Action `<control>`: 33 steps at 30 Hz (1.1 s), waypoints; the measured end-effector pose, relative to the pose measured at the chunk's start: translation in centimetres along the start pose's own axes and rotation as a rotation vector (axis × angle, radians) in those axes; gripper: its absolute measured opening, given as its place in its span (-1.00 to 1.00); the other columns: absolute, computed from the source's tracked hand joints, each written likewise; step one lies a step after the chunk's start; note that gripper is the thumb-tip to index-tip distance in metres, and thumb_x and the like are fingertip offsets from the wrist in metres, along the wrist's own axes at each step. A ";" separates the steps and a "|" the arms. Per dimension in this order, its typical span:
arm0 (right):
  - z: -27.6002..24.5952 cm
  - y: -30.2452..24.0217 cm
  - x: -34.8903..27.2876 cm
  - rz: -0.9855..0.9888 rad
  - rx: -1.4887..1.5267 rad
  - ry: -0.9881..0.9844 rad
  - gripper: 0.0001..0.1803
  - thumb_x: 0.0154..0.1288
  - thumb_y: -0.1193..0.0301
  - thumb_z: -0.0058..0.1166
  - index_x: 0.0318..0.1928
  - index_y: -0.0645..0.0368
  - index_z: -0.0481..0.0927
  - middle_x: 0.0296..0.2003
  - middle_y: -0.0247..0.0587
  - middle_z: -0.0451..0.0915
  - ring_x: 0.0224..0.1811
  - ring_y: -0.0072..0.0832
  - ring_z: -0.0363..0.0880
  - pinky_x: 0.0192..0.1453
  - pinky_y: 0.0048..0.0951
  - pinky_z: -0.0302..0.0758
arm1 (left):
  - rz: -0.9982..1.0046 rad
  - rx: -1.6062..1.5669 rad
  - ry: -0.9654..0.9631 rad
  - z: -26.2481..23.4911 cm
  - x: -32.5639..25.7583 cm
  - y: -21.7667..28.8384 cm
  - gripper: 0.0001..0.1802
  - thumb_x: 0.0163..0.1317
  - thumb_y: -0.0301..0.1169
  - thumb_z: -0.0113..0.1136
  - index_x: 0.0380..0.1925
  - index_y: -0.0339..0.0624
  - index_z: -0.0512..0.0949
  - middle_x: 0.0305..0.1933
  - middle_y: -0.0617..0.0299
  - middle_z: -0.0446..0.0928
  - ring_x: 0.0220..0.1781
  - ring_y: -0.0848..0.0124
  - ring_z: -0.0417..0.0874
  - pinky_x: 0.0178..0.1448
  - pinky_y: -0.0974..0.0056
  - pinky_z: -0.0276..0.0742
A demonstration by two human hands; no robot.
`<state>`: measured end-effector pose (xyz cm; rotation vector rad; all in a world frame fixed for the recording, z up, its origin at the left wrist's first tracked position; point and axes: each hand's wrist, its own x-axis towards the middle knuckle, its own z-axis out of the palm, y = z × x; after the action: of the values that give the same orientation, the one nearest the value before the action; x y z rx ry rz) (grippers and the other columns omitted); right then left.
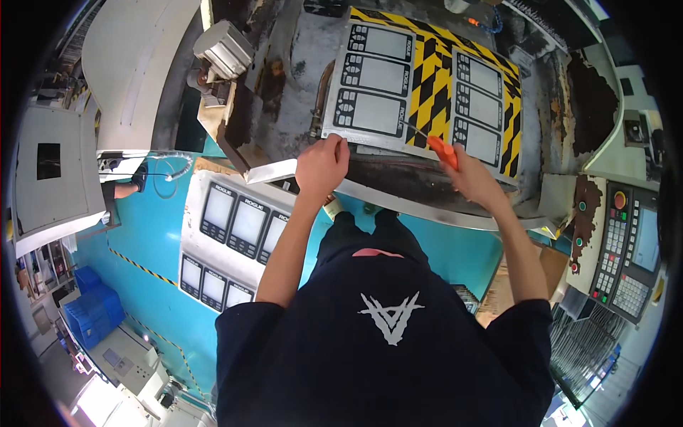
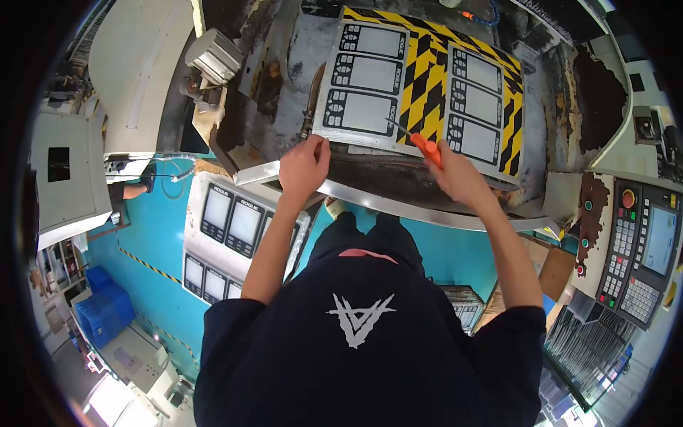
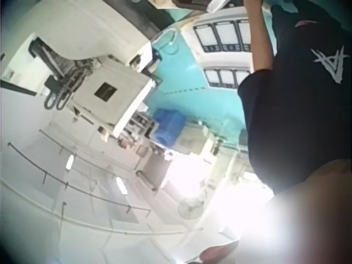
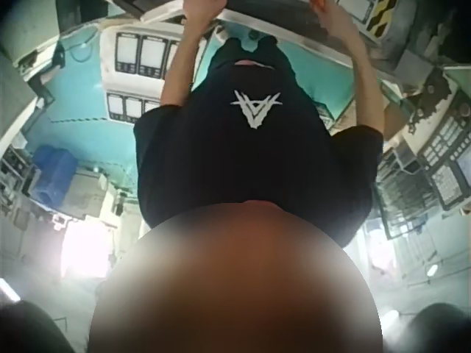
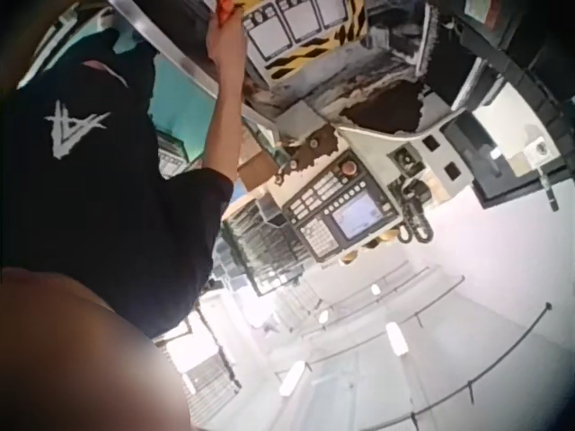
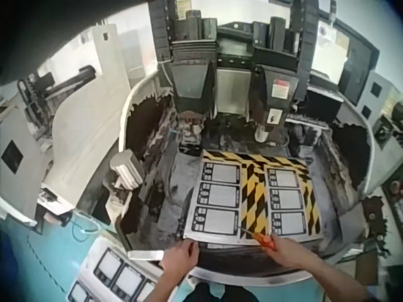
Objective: Cleaning and inspecting machine components using an air duster gun on a manufacturing floor.
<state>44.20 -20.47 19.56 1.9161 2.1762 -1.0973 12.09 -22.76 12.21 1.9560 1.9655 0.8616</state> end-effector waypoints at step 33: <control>4.0 -7.9 6.0 -0.193 -0.173 -0.147 -0.57 0.44 0.24 0.05 0.08 0.35 0.39 -0.28 0.28 0.67 -0.20 0.18 0.69 -0.06 0.09 0.60 | -0.158 0.047 -0.068 0.1 -0.4 0.4 -0.78 0.33 -0.21 0.19 -0.37 -0.08 0.63 -0.47 0.13 0.65 -0.40 0.04 0.69 -0.29 0.02 0.57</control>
<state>34.19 -17.34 17.43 1.5338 2.3247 -1.0007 12.50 -23.18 12.29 1.7994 2.0852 0.7059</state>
